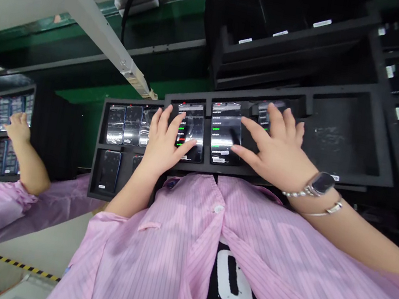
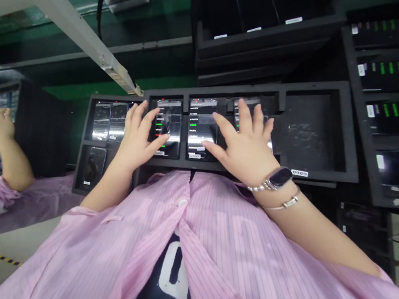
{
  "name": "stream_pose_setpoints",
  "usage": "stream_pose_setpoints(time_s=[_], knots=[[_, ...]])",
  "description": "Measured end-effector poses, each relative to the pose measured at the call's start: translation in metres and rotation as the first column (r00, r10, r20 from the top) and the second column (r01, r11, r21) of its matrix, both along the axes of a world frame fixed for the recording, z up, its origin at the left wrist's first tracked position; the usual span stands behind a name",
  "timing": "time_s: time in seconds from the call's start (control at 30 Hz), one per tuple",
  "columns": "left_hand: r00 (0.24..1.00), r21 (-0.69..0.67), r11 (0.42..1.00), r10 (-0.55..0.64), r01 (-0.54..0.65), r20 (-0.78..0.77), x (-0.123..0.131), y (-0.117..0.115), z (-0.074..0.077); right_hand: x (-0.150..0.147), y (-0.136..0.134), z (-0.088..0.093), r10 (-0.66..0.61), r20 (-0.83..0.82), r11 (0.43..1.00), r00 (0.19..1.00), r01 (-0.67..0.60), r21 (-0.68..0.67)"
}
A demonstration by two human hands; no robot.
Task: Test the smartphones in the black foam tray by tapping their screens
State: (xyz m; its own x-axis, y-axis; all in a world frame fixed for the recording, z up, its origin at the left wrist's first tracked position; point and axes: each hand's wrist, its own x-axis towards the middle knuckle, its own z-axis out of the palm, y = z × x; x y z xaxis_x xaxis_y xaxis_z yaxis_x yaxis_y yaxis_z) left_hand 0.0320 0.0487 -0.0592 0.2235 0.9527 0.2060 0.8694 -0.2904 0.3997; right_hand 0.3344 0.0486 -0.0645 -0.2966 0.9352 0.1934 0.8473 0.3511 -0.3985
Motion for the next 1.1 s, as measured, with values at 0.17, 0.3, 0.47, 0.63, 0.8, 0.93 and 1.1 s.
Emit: stream_pose_setpoints(time_s=[0.17,0.3,0.47,0.63,0.8,0.93,1.1], knots=[[0.994,-0.059,0.995,0.075,-0.079,-0.074,0.002,0.018,0.003,-0.008,0.014,-0.013,-0.052,0.000,0.998,0.999,0.052,0.047],[0.957,-0.281,0.922,-0.288,0.266,-0.039,-0.006,-0.016,0.058,0.022,-0.014,0.028,0.298,0.061,0.939,0.953,-0.281,-0.197],[0.805,-0.437,0.705,-0.588,0.559,0.081,-0.025,-0.049,0.128,0.051,-0.042,0.101,0.472,0.005,0.878,0.881,-0.470,-0.086],[0.924,-0.350,0.875,-0.377,0.334,-0.060,-0.023,-0.048,0.102,0.032,-0.040,0.082,0.312,-0.043,0.942,0.949,-0.315,-0.113],[0.981,-0.201,0.971,-0.157,0.132,-0.116,-0.018,-0.052,0.049,0.021,-0.039,0.031,0.214,0.021,0.973,0.977,-0.211,-0.094],[0.982,-0.188,0.975,-0.141,0.116,-0.125,-0.019,-0.057,0.027,0.021,-0.042,0.010,0.186,0.053,0.979,0.981,-0.181,-0.090],[0.988,-0.173,0.984,-0.068,0.043,-0.139,-0.018,-0.029,0.006,0.012,-0.017,-0.002,0.110,0.060,0.990,0.992,-0.104,-0.094]])
